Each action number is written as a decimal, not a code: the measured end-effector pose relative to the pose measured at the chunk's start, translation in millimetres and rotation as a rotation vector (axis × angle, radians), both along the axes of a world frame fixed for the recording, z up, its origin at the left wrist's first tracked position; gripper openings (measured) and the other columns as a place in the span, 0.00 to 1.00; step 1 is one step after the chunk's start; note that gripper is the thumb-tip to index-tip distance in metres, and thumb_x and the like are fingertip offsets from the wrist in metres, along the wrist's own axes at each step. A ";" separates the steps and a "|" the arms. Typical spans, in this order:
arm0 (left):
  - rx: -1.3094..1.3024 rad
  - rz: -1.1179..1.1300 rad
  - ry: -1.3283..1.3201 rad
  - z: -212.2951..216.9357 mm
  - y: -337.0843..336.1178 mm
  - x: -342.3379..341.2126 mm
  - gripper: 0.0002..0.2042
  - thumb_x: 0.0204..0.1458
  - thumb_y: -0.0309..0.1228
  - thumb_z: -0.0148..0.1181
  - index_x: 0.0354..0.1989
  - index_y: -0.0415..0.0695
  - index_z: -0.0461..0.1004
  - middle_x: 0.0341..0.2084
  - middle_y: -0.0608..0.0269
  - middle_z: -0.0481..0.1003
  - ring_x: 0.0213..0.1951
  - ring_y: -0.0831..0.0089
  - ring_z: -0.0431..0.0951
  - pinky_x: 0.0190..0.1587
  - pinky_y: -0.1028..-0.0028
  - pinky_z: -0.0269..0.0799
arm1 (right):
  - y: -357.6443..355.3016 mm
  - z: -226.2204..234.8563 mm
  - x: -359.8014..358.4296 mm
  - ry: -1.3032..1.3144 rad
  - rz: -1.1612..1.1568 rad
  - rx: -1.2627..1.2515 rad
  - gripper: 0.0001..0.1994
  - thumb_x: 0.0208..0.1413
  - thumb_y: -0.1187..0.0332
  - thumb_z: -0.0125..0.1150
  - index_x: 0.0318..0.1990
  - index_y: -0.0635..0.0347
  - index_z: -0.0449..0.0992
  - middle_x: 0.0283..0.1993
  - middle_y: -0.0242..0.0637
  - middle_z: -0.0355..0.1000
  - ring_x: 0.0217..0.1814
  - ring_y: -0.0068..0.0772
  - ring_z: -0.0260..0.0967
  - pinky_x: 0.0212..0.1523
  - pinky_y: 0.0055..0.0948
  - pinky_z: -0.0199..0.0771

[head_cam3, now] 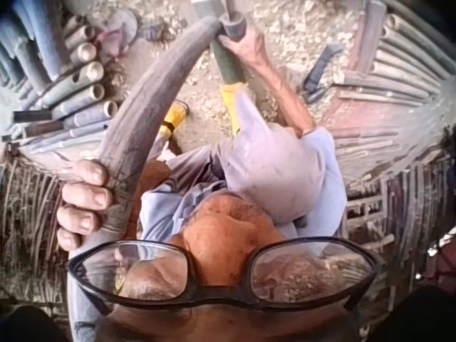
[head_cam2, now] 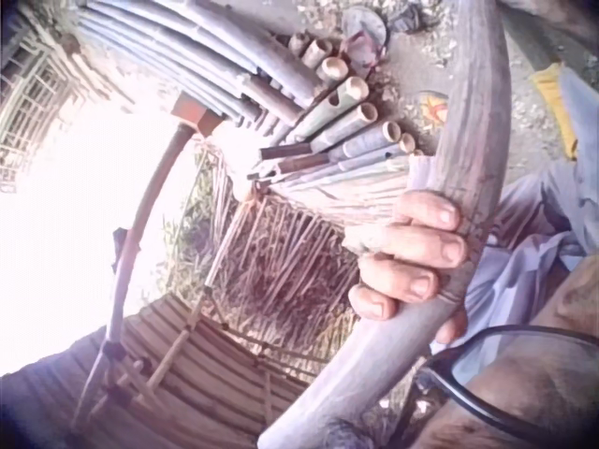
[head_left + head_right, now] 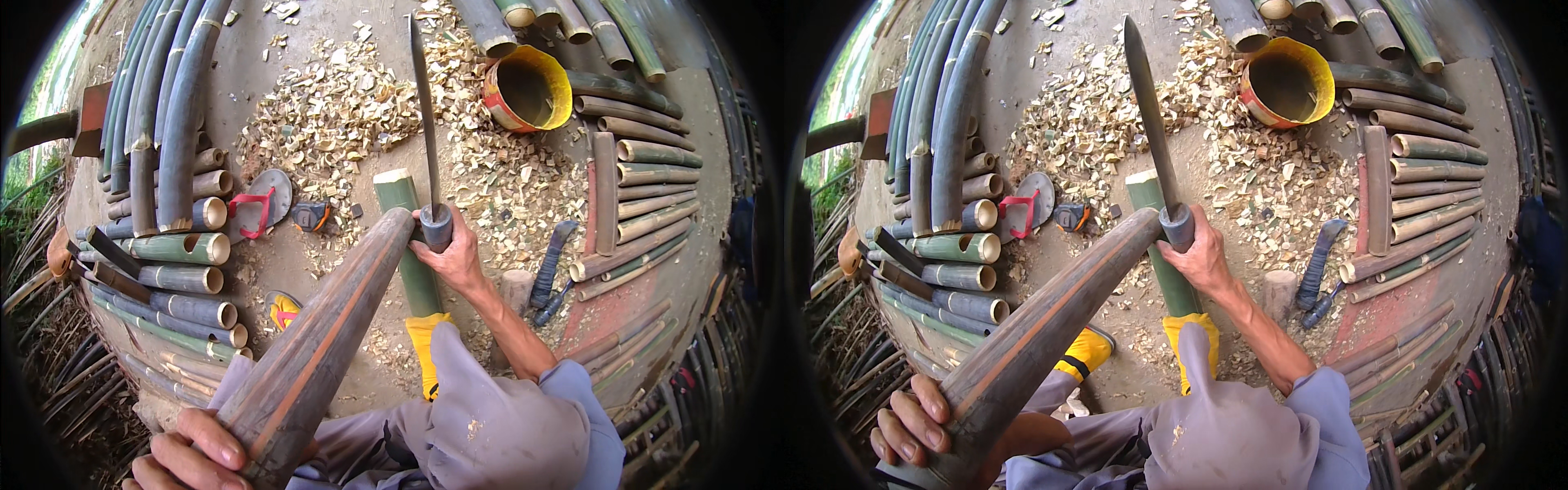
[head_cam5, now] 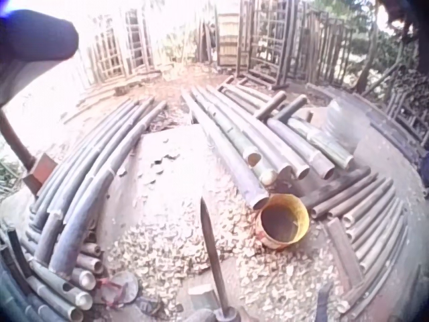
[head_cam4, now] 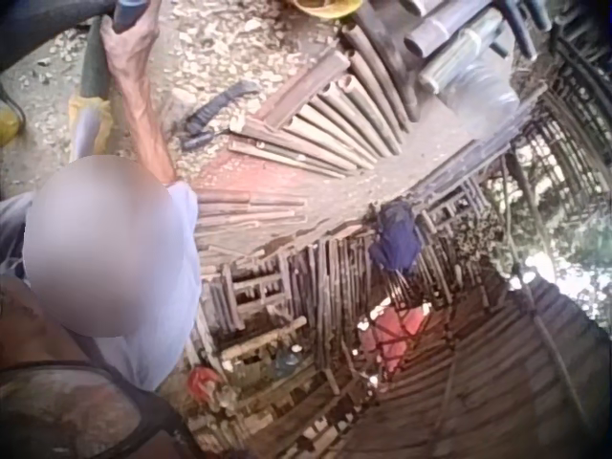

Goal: The person carves a hole into a bamboo stalk using a knife and a wooden mallet, then smooths the edges of the hole with a smaller hand-held blade.

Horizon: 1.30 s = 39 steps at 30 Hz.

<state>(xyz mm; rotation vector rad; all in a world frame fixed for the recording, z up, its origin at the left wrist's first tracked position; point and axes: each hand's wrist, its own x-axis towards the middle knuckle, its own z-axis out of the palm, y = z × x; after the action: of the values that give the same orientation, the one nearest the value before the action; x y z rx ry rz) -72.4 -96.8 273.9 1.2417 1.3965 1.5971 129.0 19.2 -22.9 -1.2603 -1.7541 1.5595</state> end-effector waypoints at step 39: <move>0.244 -0.090 -0.048 -22.1 40.1 4.5 0.26 0.48 0.38 0.63 0.51 0.45 0.58 0.37 0.65 0.64 0.36 0.67 0.66 0.40 0.59 0.60 | 175.8 55.0 118.8 -0.826 1.087 0.517 0.15 0.46 0.60 0.60 0.40 0.52 0.67 0.23 0.42 0.68 0.28 0.48 0.70 0.27 0.44 0.70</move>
<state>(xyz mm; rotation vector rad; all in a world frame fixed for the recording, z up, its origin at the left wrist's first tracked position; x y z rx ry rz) -67.9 -56.7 251.8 1.3758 1.1250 1.7608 247.9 195.0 32.2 -0.6844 -3.4655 0.8088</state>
